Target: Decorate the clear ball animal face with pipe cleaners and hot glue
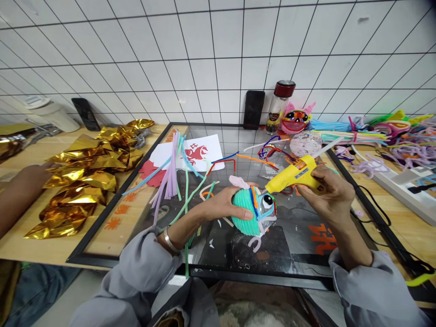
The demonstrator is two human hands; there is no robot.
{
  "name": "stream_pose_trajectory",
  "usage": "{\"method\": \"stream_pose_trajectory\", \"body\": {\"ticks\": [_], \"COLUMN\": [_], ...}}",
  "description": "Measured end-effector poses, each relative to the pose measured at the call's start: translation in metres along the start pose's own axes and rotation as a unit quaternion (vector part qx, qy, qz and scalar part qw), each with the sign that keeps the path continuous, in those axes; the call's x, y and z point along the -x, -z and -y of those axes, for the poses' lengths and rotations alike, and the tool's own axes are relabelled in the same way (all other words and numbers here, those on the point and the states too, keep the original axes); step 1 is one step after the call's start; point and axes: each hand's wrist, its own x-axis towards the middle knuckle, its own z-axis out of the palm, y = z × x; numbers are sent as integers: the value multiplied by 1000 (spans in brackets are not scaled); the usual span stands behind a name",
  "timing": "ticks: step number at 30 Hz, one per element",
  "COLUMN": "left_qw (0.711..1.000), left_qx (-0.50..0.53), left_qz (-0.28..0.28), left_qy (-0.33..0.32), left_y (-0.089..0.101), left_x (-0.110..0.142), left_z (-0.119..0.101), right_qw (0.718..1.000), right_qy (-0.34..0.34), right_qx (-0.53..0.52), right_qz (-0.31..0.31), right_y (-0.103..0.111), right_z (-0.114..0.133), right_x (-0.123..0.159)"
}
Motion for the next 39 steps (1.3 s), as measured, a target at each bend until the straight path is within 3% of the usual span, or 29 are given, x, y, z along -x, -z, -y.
{"method": "stream_pose_trajectory", "body": {"ticks": [13, 19, 26, 30, 35, 39], "left_qw": [1000, 1000, 1000, 998, 996, 994], "left_qx": [-5, -5, -15, -39, -51, -65], "left_qz": [-6, -7, -17, -43, -72, -81], "left_qy": [5, -7, -20, -21, -16, -17], "left_y": [0, 1, 2, 4, 9, 10], "left_x": [0, -1, 1, 2, 1, 2], "left_z": [0, 3, 3, 0, -4, -4], "right_qw": [1000, 997, 975, 963, 953, 936], "right_qy": [-16, -78, -212, -247, -187, -179], "right_qx": [-12, -23, -52, 63, 205, 272], "right_qz": [9, 19, 47, 86, 126, 131], "right_y": [-1, -8, -7, -3, -10, -16], "right_z": [1, 2, 1, -16, -41, -41], "right_x": [-1, 2, -3, -2, 13, 19]}}
